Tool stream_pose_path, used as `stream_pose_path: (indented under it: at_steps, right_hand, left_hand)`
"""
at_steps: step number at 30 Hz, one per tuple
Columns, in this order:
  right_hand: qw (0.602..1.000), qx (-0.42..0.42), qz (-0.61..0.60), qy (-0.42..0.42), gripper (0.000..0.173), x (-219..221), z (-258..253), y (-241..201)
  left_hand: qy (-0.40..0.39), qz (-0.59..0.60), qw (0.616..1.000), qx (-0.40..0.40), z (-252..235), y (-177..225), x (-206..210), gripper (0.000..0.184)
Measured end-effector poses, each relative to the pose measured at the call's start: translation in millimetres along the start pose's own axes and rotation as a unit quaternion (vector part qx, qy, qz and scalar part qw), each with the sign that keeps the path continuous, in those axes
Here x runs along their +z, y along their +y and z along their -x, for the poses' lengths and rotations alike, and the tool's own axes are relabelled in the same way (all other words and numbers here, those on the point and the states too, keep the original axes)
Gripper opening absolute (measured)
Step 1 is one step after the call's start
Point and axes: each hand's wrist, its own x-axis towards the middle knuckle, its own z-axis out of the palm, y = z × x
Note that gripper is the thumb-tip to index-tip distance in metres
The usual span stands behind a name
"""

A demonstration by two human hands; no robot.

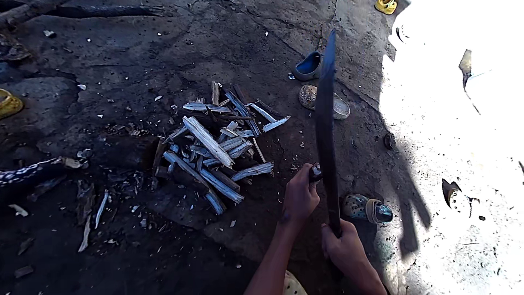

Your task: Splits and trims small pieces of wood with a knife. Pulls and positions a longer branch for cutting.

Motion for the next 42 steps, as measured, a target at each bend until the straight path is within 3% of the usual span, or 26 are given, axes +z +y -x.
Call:
stream_pose_path:
  at_steps: [4, 8, 10, 12, 14, 15, 17, 19, 22, 24, 27, 28, 31, 35, 37, 40, 42]
  right_hand:
    - [1.0, -0.008, 0.022, 0.0, 0.014, 7.8, -2.6, 12.9]
    - [0.993, -0.107, -0.006, 0.055, 0.014, 2.2, 13.2, 4.5]
    - [0.989, -0.129, -0.033, 0.061, 0.012, -2.9, 18.3, -1.3]
    - [0.996, -0.07, -0.033, 0.045, 0.012, -3.9, 13.5, 0.5]
    - [0.999, 0.008, -0.032, 0.021, 0.014, -5.9, 4.1, 9.7]
    - [0.999, 0.016, -0.051, 0.012, 0.013, -9.5, 2.1, 11.1]
    - [0.99, -0.016, -0.142, -0.003, 0.014, -19.2, 7.1, 3.7]
    - [0.963, -0.122, -0.241, -0.017, 0.015, -35.8, 18.1, -7.7]
    - [0.901, -0.288, -0.32, -0.048, 0.018, -56.9, 16.4, -30.8]
    - [0.899, -0.301, -0.316, -0.036, 0.02, -48.8, 4.6, -25.1]
    - [0.972, -0.083, -0.218, 0.023, 0.015, -17.5, -11.2, 17.5]
    - [0.982, -0.048, -0.183, 0.025, 0.014, -17.3, -12.1, 25.9]
    - [0.964, -0.169, -0.204, -0.002, 0.013, -50.6, -5.1, 13.2]
    - [0.897, -0.327, -0.295, -0.038, 0.018, -79.0, 0.2, -37.4]
    - [0.914, -0.266, -0.306, -0.016, 0.019, -64.1, -4.7, -24.6]
    - [0.979, 0.03, -0.201, 0.011, 0.018, -38.6, -25.5, 15.3]
    - [0.985, 0.07, -0.155, 0.005, 0.018, -41.5, -29.2, 18.3]
  left_hand:
    - [0.004, 0.004, 1.0, -0.003, 6.0, -9.7, 3.0, 0.023]
    - [0.022, -0.01, 0.998, 0.049, 0.0, 19.7, -10.9, 0.028]
    - [-0.005, -0.037, 0.997, 0.068, -6.0, 38.7, -22.4, 0.03]
    - [-0.125, -0.118, 0.985, -0.027, -10.8, 47.4, -33.7, 0.037]
    - [-0.281, -0.182, 0.921, -0.202, -18.1, 43.2, -44.2, 0.07]
    - [-0.273, -0.177, 0.914, -0.243, -15.7, 35.5, -52.6, 0.067]
    - [-0.148, -0.151, 0.946, -0.245, 3.3, 17.9, -78.5, 0.036]
    - [-0.025, -0.111, 0.966, -0.232, 22.2, 4.9, -101.4, 0.032]
    - [0.068, -0.059, 0.971, -0.22, 34.8, 6.6, -125.9, 0.025]
    - [0.081, -0.046, 0.98, -0.178, 38.3, 5.3, -134.8, 0.023]
    - [0.09, 0.01, 0.983, -0.16, 42.6, 4.3, -141.0, 0.023]
    - [0.093, 0.022, 0.981, -0.167, 43.6, 5.6, -142.3, 0.02]
    - [0.104, 0.026, 0.975, -0.192, 46.2, 5.3, -147.4, 0.018]
    - [0.1, 0.033, 0.973, -0.203, 50.0, 0.9, -159.3, 0.018]
    - [0.098, 0.035, 0.972, -0.212, 50.2, -1.5, -163.4, 0.018]
    - [0.096, 0.03, 0.965, -0.243, 50.3, -1.0, -173.8, 0.017]
    - [0.097, 0.034, 0.963, -0.249, 47.7, -2.4, -179.5, 0.017]
